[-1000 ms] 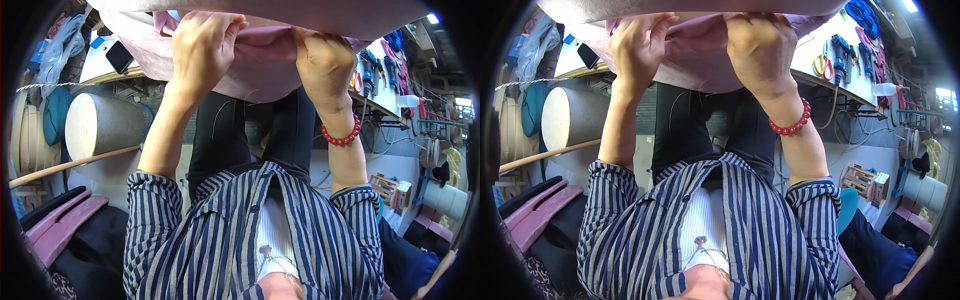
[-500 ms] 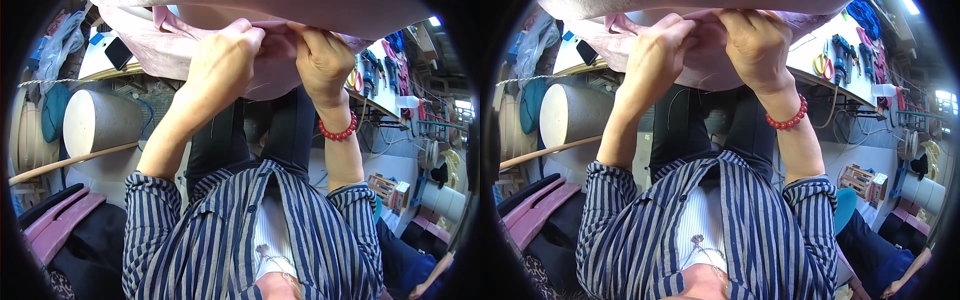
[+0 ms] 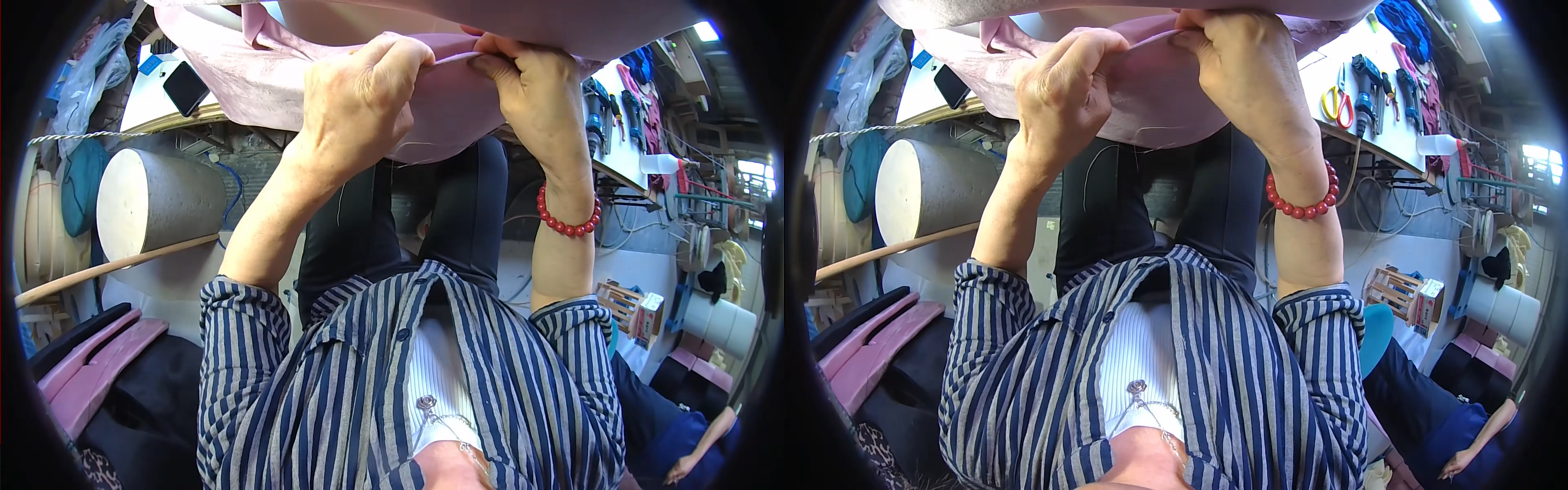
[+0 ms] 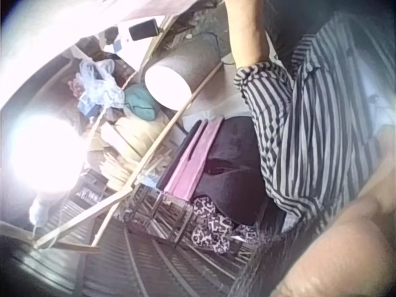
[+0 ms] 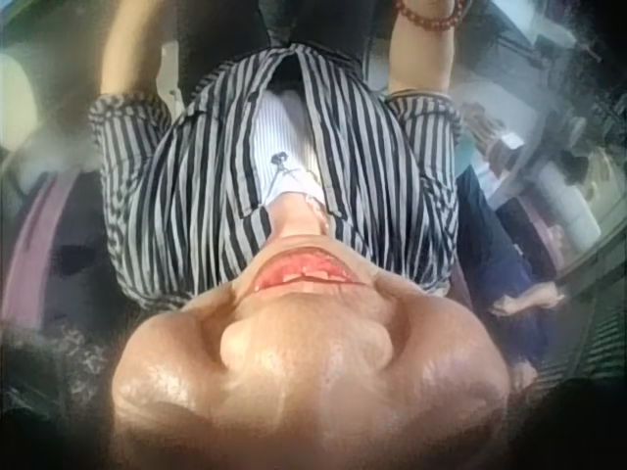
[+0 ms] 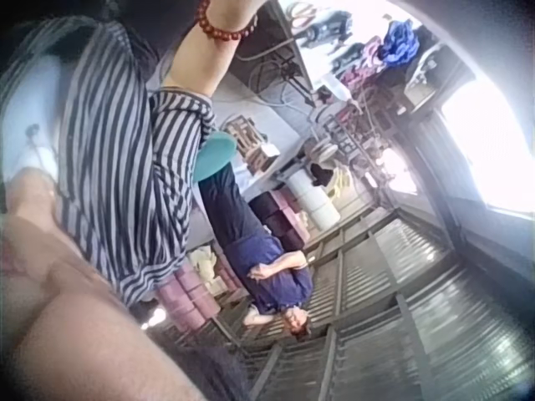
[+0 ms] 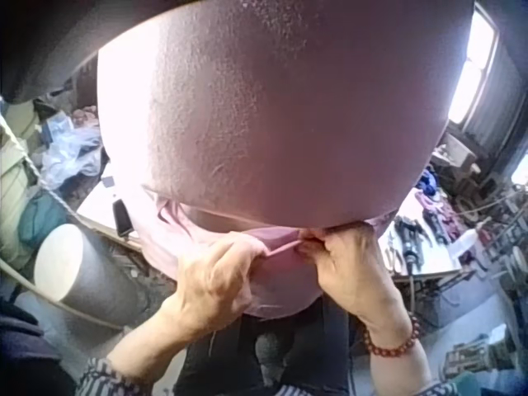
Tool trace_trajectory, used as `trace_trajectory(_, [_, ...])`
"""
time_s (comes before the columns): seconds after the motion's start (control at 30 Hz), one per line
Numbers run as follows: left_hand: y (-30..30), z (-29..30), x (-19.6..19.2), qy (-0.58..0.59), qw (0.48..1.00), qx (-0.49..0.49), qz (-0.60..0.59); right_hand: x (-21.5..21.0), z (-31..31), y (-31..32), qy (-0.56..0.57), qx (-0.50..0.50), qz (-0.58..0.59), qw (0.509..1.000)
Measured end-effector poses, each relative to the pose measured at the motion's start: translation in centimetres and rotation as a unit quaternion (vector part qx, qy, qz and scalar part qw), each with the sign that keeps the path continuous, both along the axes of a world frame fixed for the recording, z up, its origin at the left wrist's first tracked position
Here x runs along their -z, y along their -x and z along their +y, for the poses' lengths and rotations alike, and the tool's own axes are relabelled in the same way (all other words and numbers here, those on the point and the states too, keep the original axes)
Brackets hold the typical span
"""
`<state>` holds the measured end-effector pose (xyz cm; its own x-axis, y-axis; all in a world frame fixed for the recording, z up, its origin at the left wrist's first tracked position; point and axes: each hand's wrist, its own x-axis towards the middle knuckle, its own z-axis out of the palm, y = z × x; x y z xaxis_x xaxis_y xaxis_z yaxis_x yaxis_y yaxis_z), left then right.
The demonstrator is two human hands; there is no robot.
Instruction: Hand-sewing a fabric cover onto a piece of upholstered furniture.
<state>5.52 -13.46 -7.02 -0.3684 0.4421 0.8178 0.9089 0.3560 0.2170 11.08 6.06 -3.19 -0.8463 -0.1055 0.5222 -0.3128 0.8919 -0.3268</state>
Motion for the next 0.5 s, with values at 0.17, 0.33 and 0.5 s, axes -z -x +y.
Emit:
trace_trajectory(0.17, [-1.0,0.5,-0.5,-0.047,0.998,0.003,-0.033,1.8,0.4,0.7,0.088,-0.013,0.061,0.994])
trace_trajectory(0.33, [-0.7,0.0,-2.6,-0.009,0.955,0.050,-0.292,2.0,0.4,0.6,0.078,-0.007,0.071,0.994])
trace_trajectory(0.5, [0.0,-1.2,-3.5,0.150,0.952,0.066,-0.257,1.3,1.2,0.3,0.144,-0.086,-0.014,0.986])
